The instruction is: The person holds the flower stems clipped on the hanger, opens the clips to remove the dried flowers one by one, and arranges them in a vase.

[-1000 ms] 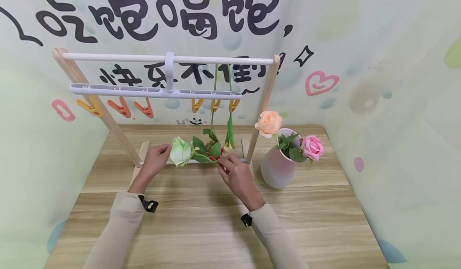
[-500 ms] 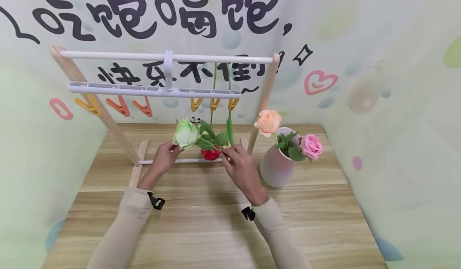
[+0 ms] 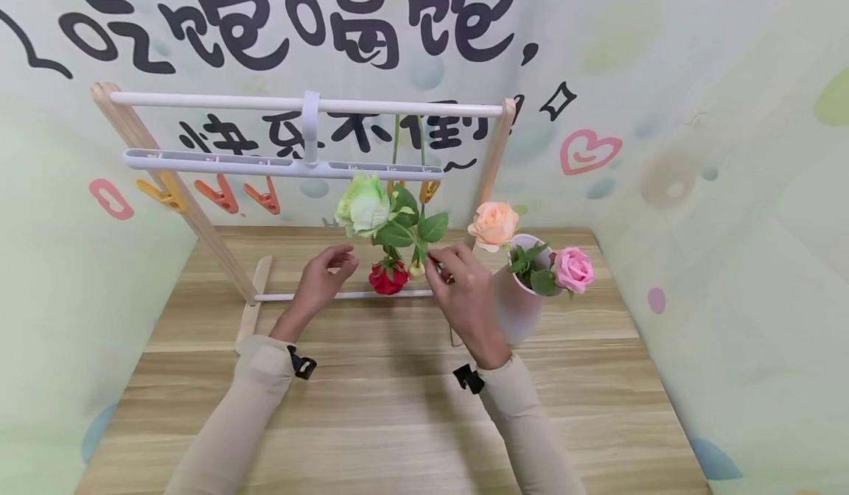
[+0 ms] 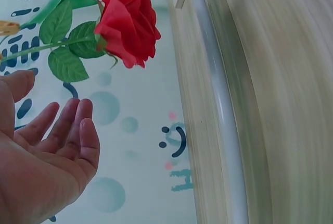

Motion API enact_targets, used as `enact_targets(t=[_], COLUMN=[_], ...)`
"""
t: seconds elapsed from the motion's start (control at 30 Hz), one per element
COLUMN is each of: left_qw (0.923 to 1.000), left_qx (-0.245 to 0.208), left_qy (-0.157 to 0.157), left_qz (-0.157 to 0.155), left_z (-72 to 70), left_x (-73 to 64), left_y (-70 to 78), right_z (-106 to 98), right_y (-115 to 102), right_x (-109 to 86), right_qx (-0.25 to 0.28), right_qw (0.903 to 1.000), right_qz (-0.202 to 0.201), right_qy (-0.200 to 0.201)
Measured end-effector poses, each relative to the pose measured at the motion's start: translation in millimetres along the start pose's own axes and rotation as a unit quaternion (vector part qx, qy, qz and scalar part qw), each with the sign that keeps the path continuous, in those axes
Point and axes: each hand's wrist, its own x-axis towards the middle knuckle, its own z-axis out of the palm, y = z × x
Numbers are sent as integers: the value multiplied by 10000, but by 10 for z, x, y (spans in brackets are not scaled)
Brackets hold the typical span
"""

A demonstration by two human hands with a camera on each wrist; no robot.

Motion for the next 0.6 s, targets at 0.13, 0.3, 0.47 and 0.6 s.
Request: enact_targets(t=[0.13,0.3,0.47,0.6], left_qw=[9999,9998,9996,9996], left_qx=[-166,-117,51,118], left_qy=[-20,-105,-179,-157], left_qz=[42,-101,-204,-219], left_z=[62,153,228,264], left_x=[24,56,88,109], left_y=[21,34,60,93], right_z=[-71,-148,-235,-285], right_y=[-22,-35,-59,-72], right_x=[63,147,241,324], right_qx=[30,31,-86,-99], right_qw=[9999,9996,9992,9983], right_qz=[80,86,52,-26], right_qy=[100,260,392,571])
